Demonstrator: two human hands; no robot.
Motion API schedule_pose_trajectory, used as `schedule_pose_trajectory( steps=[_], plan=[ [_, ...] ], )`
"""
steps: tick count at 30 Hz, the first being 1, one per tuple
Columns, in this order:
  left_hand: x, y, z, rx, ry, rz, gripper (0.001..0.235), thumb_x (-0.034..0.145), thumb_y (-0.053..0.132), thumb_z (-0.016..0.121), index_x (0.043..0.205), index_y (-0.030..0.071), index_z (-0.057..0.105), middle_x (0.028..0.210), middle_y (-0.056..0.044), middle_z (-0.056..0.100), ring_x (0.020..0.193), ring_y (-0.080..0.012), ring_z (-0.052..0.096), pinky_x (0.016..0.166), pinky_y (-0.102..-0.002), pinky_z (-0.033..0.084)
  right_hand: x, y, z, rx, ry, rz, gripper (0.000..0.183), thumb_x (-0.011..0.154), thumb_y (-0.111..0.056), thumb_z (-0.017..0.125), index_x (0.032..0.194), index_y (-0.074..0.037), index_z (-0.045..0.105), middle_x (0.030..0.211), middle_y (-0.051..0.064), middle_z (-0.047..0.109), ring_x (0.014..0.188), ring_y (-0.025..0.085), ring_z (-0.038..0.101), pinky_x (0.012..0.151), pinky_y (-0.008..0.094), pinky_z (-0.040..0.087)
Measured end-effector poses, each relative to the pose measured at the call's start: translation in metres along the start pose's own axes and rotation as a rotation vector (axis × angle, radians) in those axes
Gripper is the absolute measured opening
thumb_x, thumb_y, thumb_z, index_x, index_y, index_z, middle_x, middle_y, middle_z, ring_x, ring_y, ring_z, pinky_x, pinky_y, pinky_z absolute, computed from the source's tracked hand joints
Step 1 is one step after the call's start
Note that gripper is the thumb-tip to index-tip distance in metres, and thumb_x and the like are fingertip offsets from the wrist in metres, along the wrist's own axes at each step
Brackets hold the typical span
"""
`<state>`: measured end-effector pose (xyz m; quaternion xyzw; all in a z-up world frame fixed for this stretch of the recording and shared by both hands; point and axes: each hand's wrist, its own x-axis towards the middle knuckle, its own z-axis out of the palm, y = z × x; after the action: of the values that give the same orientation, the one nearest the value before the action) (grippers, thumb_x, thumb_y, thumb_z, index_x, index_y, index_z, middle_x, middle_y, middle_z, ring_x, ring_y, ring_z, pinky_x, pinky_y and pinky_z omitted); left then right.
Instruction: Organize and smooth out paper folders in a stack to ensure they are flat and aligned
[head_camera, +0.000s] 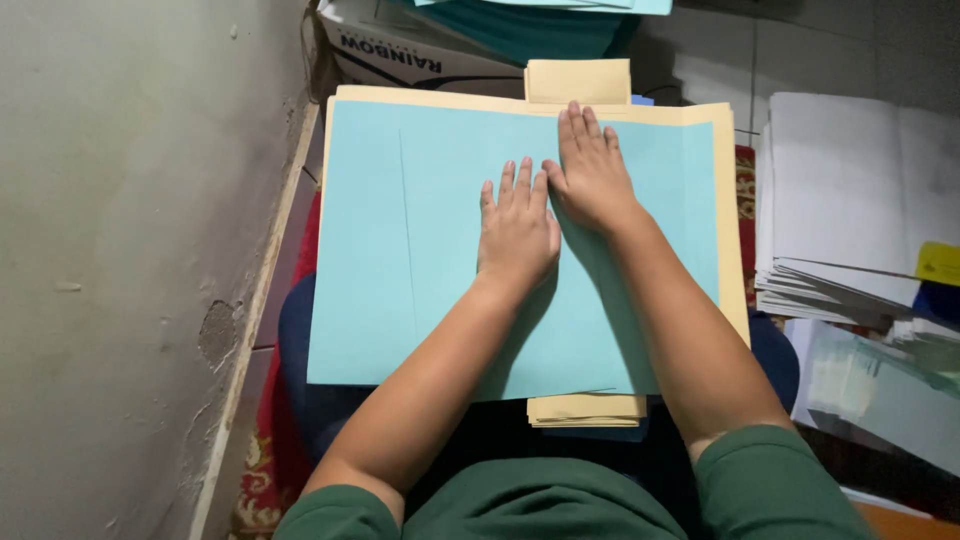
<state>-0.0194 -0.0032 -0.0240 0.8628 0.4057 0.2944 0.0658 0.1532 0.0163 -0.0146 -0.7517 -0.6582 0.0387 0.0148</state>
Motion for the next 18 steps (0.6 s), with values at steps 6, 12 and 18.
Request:
schedule_pose_trajectory(
  steps=[6, 12, 18],
  plan=[
    [0.006, 0.002, -0.001, 0.112, -0.065, -0.034, 0.061, 0.089, 0.027, 0.06, 0.147, 0.012, 0.052, 0.158, -0.01, 0.047, 0.149, -0.0301, 0.04, 0.122, -0.056, 0.028, -0.006, -0.014, -0.021, 0.069, -0.041, 0.049, 0.072, 0.108, -0.041, 0.031, 0.164, -0.004, 0.004, 0.172, 0.014, 0.002, 0.159, 0.03, 0.003, 0.127, 0.052, 0.007],
    [0.002, -0.005, 0.014, -0.007, -0.011, -0.011, 0.053, 0.092, 0.025, 0.051, 0.141, 0.007, 0.053, 0.153, -0.017, 0.049, 0.147, -0.0348, 0.041, 0.119, -0.059, 0.028, -0.039, -0.01, 0.001, -0.02, 0.037, -0.011, 0.077, 0.105, -0.05, 0.033, 0.164, -0.001, 0.02, 0.171, 0.021, 0.018, 0.157, 0.037, 0.019, 0.123, 0.058, 0.017],
    [0.002, -0.008, 0.018, 0.023, 0.029, 0.007, 0.054, 0.088, 0.023, 0.056, 0.139, 0.006, 0.057, 0.15, -0.018, 0.053, 0.144, -0.0347, 0.045, 0.116, -0.059, 0.032, -0.121, -0.026, 0.014, -0.028, 0.05, 0.002, 0.075, 0.103, -0.048, 0.033, 0.164, -0.005, 0.022, 0.172, 0.016, 0.02, 0.157, 0.032, 0.022, 0.124, 0.053, 0.017]
  ],
)
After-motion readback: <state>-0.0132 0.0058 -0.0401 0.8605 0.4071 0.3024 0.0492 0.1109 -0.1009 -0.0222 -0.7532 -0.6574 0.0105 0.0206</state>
